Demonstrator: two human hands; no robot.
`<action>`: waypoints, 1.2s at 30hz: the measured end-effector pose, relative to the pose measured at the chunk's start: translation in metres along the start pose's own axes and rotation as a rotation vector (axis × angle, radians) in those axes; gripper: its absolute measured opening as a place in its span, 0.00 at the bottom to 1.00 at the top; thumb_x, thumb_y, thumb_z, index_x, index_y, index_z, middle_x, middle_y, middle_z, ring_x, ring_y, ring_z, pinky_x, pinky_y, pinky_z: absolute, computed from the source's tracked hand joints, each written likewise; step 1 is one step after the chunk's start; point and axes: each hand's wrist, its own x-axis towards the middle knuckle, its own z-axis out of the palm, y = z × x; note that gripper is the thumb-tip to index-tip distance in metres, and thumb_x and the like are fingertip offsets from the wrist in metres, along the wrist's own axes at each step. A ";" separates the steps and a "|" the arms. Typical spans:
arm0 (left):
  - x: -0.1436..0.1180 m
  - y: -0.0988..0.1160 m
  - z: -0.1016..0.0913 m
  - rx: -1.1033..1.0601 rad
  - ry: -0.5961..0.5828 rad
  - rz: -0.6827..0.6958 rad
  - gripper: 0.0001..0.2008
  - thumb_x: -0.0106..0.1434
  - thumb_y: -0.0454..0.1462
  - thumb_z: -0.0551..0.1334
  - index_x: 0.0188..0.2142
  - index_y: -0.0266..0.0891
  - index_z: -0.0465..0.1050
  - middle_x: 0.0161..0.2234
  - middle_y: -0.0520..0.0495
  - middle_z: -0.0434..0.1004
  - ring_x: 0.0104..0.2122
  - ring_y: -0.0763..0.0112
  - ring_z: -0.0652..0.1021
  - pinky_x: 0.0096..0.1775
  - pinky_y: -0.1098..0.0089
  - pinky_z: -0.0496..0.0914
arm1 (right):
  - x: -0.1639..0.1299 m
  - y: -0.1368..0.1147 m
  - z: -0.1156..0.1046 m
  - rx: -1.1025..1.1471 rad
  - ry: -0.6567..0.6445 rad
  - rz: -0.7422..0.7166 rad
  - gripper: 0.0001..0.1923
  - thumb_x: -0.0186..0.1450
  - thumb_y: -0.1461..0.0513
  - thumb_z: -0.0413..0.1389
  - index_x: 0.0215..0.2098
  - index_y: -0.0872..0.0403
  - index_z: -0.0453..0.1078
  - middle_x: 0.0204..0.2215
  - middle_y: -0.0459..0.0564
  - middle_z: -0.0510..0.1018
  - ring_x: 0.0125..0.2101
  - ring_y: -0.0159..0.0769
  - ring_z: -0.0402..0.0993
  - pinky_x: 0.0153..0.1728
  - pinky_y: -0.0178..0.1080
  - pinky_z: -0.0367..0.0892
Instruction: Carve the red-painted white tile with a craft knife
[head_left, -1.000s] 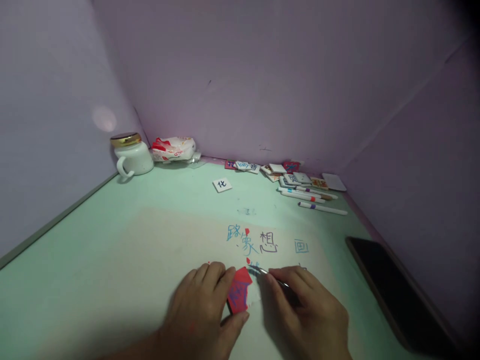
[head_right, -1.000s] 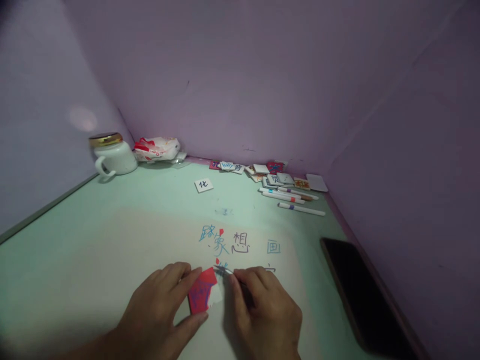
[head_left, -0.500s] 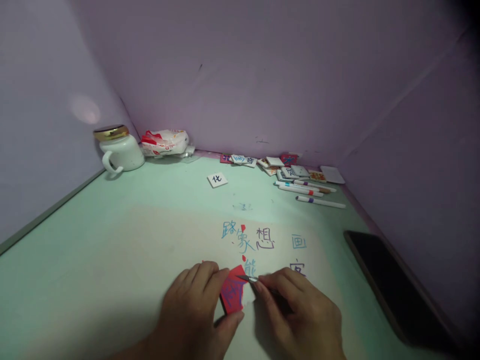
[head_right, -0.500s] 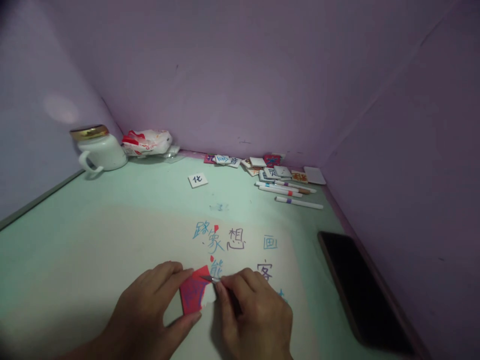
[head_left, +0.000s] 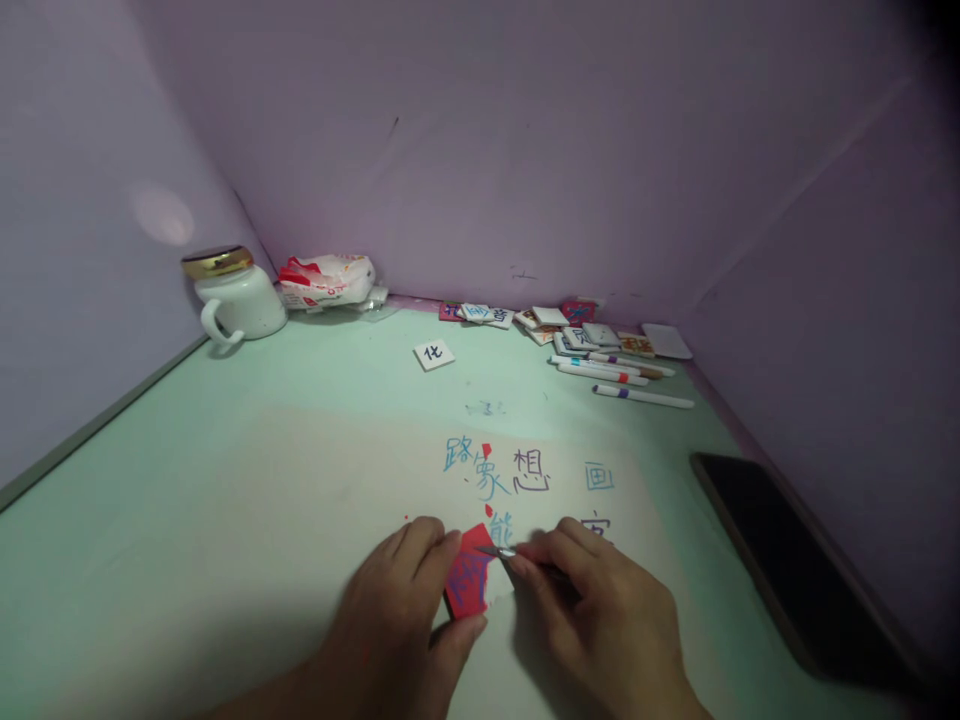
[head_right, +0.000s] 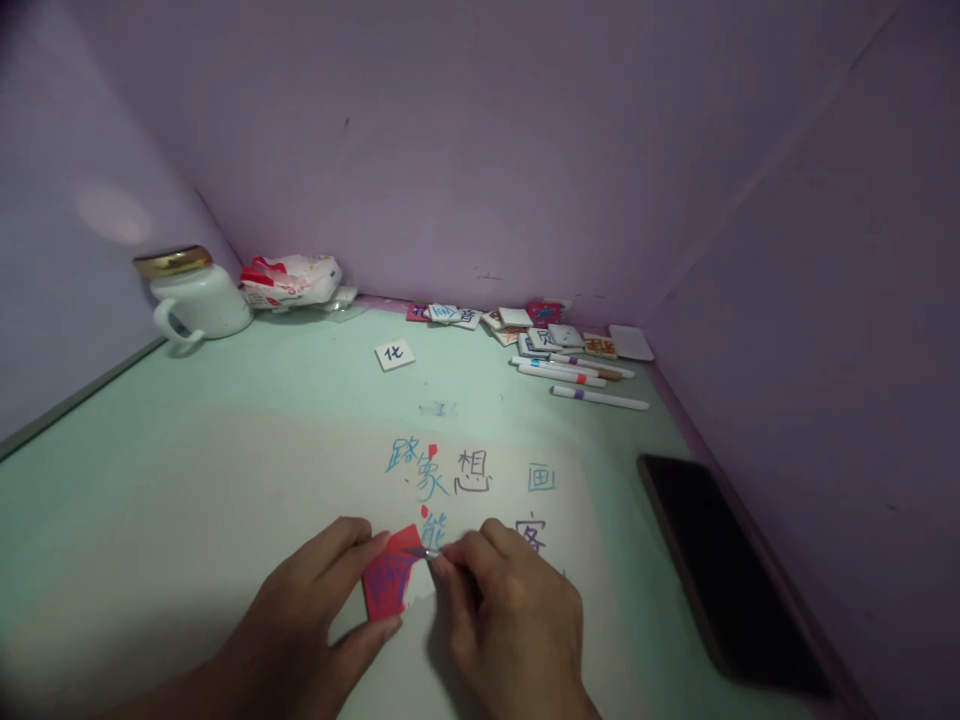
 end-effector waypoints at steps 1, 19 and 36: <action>0.000 0.000 0.000 -0.005 -0.003 -0.006 0.20 0.54 0.30 0.59 0.48 0.35 0.64 0.39 0.39 0.74 0.35 0.58 0.78 0.34 0.55 0.79 | 0.000 0.000 0.001 -0.004 0.002 0.004 0.12 0.65 0.57 0.50 0.26 0.47 0.72 0.20 0.40 0.73 0.19 0.31 0.71 0.18 0.33 0.57; -0.009 -0.003 0.005 -0.108 -0.015 -0.003 0.17 0.63 0.35 0.58 0.51 0.35 0.62 0.41 0.39 0.68 0.37 0.59 0.73 0.36 0.55 0.76 | -0.006 -0.006 0.011 -0.093 0.149 -0.024 0.13 0.66 0.60 0.51 0.25 0.51 0.72 0.20 0.42 0.72 0.21 0.31 0.68 0.20 0.33 0.53; -0.003 0.000 -0.001 0.001 -0.052 -0.038 0.12 0.63 0.38 0.57 0.45 0.37 0.68 0.35 0.43 0.70 0.33 0.62 0.75 0.31 0.61 0.74 | 0.007 0.006 0.006 -0.185 0.236 0.204 0.13 0.66 0.56 0.51 0.31 0.50 0.76 0.26 0.43 0.77 0.24 0.30 0.72 0.21 0.32 0.53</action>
